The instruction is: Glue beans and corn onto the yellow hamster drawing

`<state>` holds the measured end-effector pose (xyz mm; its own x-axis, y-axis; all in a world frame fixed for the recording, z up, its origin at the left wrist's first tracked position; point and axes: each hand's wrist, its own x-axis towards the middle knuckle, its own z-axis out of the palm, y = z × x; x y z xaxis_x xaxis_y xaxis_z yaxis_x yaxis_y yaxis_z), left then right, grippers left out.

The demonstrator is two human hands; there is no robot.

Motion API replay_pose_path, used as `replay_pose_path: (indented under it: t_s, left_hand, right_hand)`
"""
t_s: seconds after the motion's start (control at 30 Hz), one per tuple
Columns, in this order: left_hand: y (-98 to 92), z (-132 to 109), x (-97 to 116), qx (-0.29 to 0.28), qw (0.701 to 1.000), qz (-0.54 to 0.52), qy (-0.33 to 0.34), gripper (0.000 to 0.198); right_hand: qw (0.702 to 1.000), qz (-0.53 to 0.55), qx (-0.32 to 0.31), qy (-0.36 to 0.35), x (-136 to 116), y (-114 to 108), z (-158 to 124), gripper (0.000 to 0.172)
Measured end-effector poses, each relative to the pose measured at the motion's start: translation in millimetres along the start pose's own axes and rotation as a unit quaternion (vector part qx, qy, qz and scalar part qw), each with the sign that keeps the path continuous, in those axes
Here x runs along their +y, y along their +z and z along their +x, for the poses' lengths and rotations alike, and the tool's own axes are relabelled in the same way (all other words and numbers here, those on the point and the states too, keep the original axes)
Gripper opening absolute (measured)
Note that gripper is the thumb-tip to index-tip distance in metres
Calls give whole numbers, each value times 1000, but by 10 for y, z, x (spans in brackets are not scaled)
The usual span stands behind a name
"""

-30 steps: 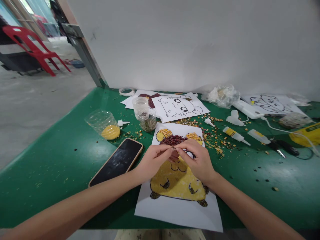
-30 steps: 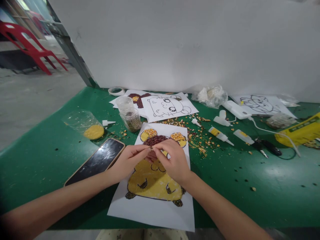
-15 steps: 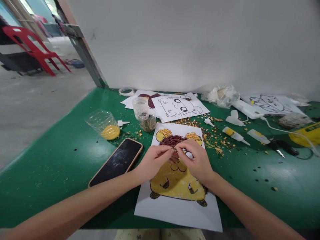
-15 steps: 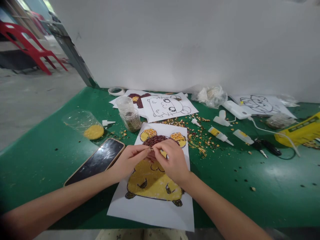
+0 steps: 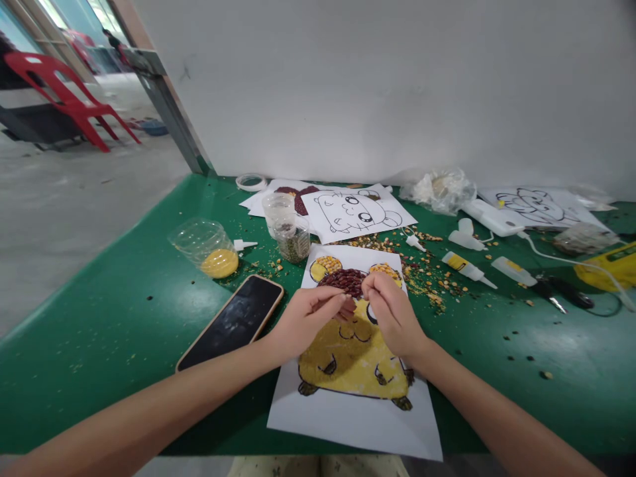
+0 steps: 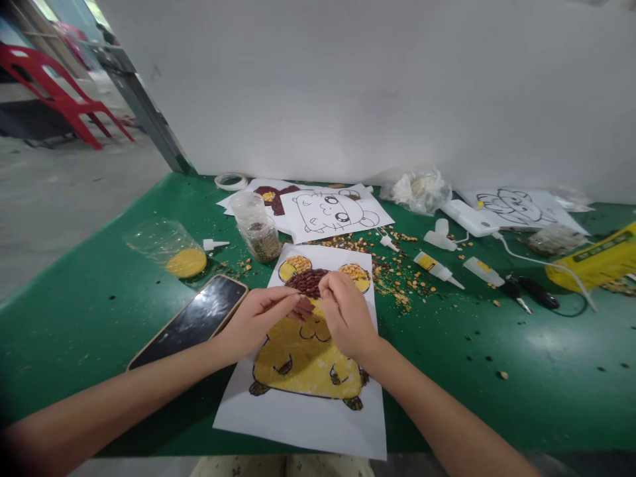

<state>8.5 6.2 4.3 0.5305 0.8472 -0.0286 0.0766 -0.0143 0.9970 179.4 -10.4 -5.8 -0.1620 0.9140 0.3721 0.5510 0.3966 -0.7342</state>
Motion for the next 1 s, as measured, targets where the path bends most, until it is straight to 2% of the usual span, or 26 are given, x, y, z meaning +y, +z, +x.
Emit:
replay_pose_path:
  t_s: [0.13, 0.23, 0.33, 0.4, 0.5, 0.63, 0.73, 0.9, 1.0]
  left_hand:
    - [-3, -16, -12, 5, 1000, 12, -3, 26]
    - [-8, -18, -5, 16, 1000, 25, -5, 26]
    - [-12, -10, -1, 27, 999, 29, -9, 27]
    - [-12, -7, -10, 26, 999, 27, -10, 27]
    - [-13, -8, -43, 28, 999, 15, -10, 27]
    - [-13, -16, -79, 28, 999, 18, -1, 28]
    - [-17, -21, -74, 24, 999, 40, 12, 28]
    - [-35, -17, -33, 19, 992, 117, 52, 27]
    - [-39, -14, -25, 10, 986, 153, 70, 27]
  right_hand:
    - [999, -36, 27, 16, 118, -163, 68, 24]
    - [990, -109, 70, 48, 256, -320, 156, 29]
    - [974, -195, 85, 73, 434, -427, 231, 34]
    - [962, -252, 84, 57, 549, -456, 259, 29]
    - [945, -312, 95, 14, 647, -454, 272, 10]
    - [960, -260, 97, -47, 545, -397, 249, 7]
    - [976, -178, 66, -111, 352, -308, 196, 15]
    - [977, -93, 17, -191, 105, -143, 95, 15]
    - [976, -82, -10, -200, 70, -98, 75, 12]
